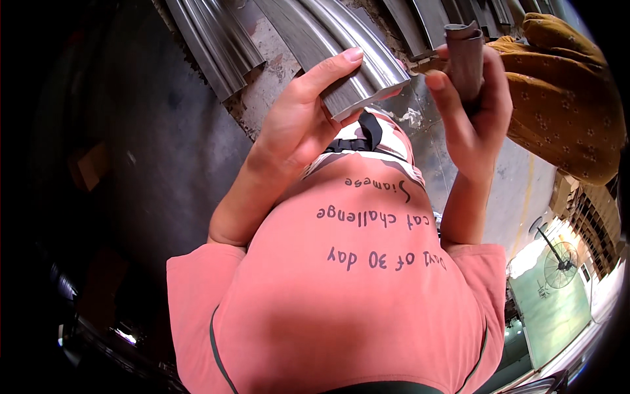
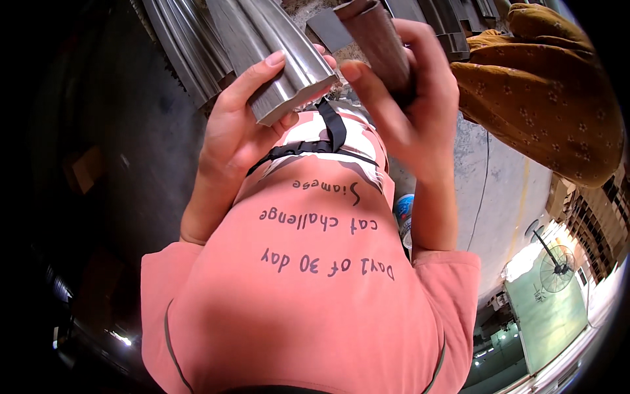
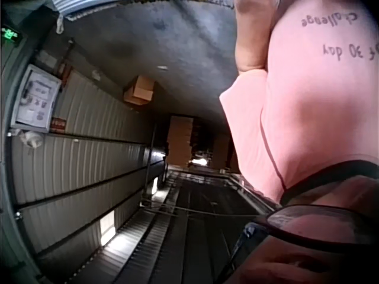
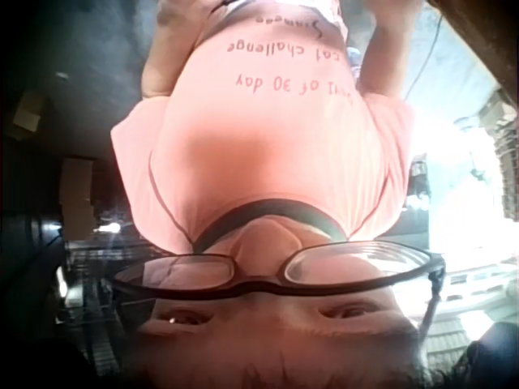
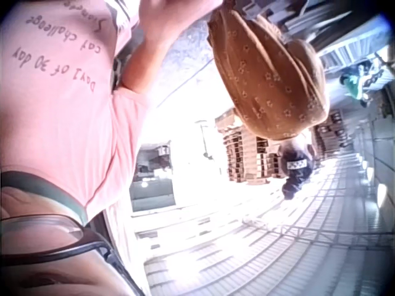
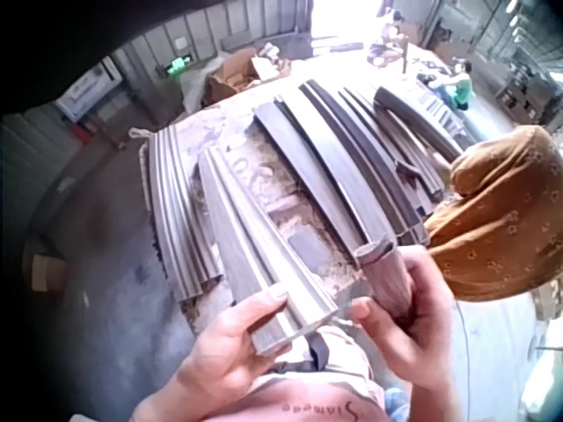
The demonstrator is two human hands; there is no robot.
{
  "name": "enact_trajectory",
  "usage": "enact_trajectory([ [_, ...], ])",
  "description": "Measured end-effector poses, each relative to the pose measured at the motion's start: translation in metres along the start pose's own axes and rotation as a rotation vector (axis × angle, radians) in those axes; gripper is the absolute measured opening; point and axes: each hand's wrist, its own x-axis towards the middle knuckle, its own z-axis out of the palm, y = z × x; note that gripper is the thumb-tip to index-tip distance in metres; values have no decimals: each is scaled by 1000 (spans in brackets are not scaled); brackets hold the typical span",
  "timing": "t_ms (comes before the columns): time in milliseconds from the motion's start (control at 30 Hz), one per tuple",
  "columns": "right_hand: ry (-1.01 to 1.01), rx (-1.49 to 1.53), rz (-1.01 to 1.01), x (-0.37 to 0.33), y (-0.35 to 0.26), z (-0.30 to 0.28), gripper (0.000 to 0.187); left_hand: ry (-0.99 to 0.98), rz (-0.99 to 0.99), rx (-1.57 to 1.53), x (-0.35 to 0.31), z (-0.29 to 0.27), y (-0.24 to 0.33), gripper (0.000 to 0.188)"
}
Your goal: Using sandpaper to smooth the edges and ends of extruded aluminum or metal profiles.
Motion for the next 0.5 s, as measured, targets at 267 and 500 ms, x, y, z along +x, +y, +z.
enact_trajectory([
  [267,-67,-441,-215,-21,-26,17,36,14,-97,-66,2,-19,-6,34],
  [500,91,-739,-67,-33,-26,8,30,58,-80,-18,4,-10,-10,29],
])
